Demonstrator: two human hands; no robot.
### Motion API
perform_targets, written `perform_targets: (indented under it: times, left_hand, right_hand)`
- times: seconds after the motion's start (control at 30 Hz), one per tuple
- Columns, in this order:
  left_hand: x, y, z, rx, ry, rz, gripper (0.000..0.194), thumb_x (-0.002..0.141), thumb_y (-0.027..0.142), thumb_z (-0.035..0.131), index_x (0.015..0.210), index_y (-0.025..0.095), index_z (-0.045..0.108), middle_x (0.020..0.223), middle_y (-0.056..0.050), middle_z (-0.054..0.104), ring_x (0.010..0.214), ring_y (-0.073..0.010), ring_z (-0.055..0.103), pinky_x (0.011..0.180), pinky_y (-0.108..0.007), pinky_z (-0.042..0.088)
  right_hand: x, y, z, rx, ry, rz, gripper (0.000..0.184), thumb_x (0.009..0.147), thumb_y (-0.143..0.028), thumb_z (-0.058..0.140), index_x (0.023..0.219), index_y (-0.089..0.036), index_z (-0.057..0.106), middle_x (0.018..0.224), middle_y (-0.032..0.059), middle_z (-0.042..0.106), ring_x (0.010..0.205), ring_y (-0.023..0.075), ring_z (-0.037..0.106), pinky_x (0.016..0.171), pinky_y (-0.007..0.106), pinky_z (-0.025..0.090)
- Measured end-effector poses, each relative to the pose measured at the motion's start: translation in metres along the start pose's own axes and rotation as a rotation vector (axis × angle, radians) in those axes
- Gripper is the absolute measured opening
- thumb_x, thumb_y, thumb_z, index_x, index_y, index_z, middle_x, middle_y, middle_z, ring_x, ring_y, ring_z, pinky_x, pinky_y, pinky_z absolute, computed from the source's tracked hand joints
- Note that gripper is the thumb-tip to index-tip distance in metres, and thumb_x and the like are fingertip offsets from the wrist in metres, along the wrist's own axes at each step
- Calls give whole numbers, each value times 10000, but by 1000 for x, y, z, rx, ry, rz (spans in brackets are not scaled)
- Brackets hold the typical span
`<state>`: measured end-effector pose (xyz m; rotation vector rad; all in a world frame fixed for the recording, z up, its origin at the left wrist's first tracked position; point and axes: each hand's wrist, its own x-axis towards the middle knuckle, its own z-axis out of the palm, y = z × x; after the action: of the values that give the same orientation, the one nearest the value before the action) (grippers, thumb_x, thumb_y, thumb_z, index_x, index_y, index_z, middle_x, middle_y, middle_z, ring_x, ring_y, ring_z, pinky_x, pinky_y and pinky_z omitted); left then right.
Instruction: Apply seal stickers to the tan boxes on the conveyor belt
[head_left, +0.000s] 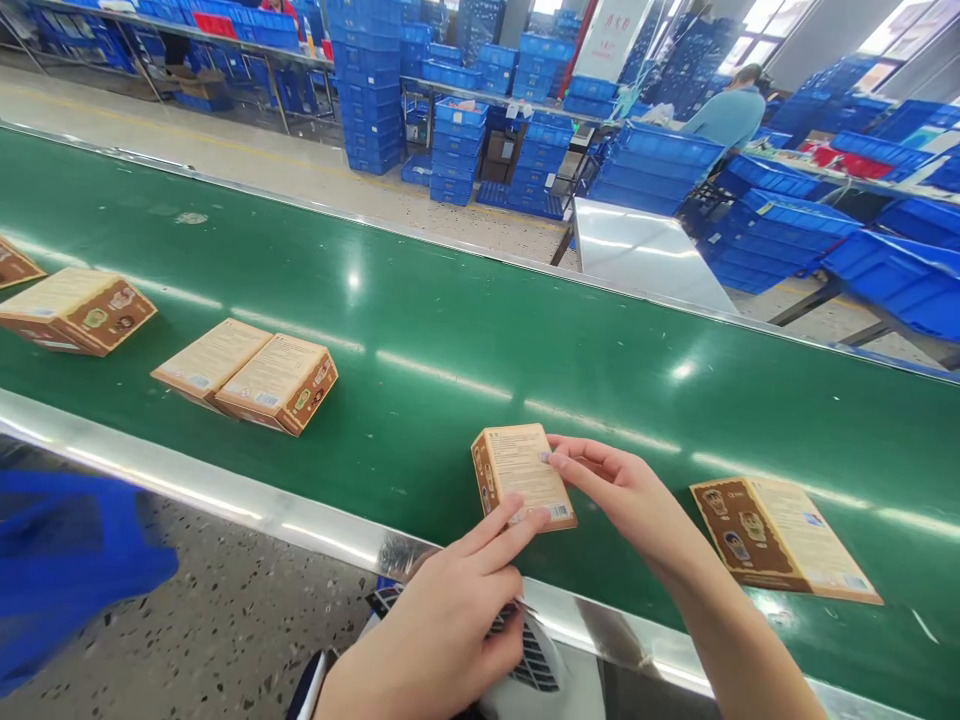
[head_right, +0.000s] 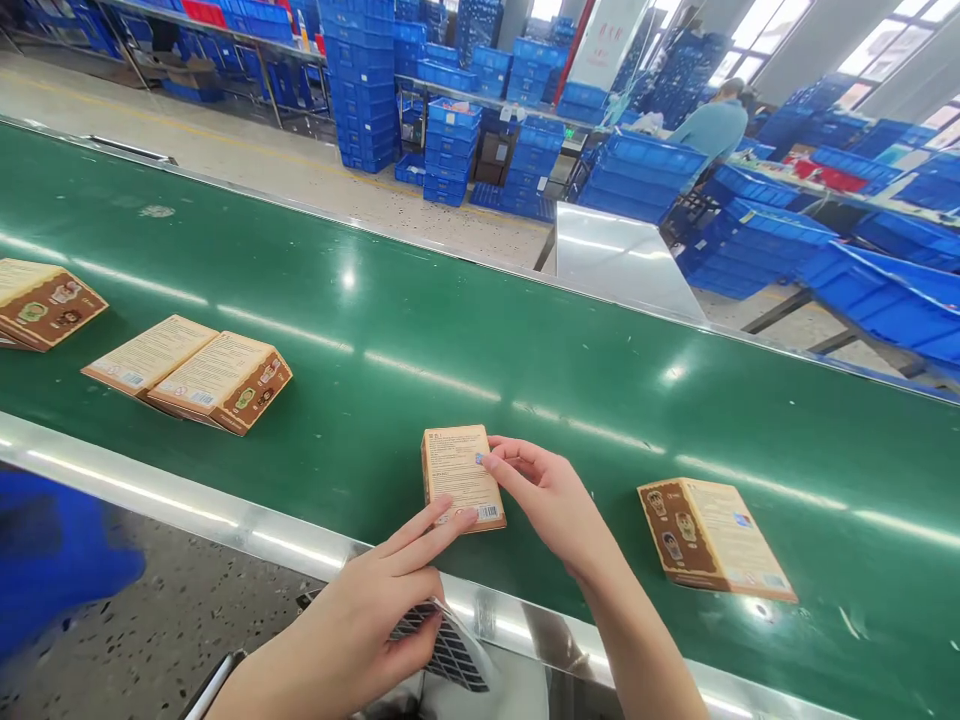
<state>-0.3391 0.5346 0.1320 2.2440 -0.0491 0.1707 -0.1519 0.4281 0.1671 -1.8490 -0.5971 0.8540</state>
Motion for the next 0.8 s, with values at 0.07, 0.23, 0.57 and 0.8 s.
perform_targets:
  times: [0.07,0.23,0.57,0.8]
  left_hand:
    - [4,2,-2,-23,-16,-5,187,812,11,536,758,173,612,1586,-105,426,1505,-307,316,1132,-430,489]
    - [10,6,2,-58,-36,3,191,805,8,553,724,172,606,1581,-92,439,1506,-308,318,1151,-429,469]
    - [21,14,15,-34,-18,71,237,781,-26,524,694,180,604,1606,-47,408,1513,-282,321,1202,-402,418]
    - [28,19,23,-15,-41,101,225,782,-22,525,770,150,670,1617,-68,389,1514,-303,317,1219,-420,398]
  right_hand:
    - [4,-2,-6,-33,-29,17,527,704,-722,749,800,-205,712,1091,118,750,1011,317,692,929,433,548]
    - [14,-5,-25,-199,-91,33,476,712,-676,727,786,-206,730,898,84,755,908,300,695,839,424,573]
    - [12,-3,-43,-315,-57,-6,374,728,-596,742,722,-223,749,650,24,672,619,225,636,554,336,559]
    - [6,-4,-54,-381,-49,-2,395,738,-624,677,724,-232,729,699,30,701,644,237,645,557,335,528]
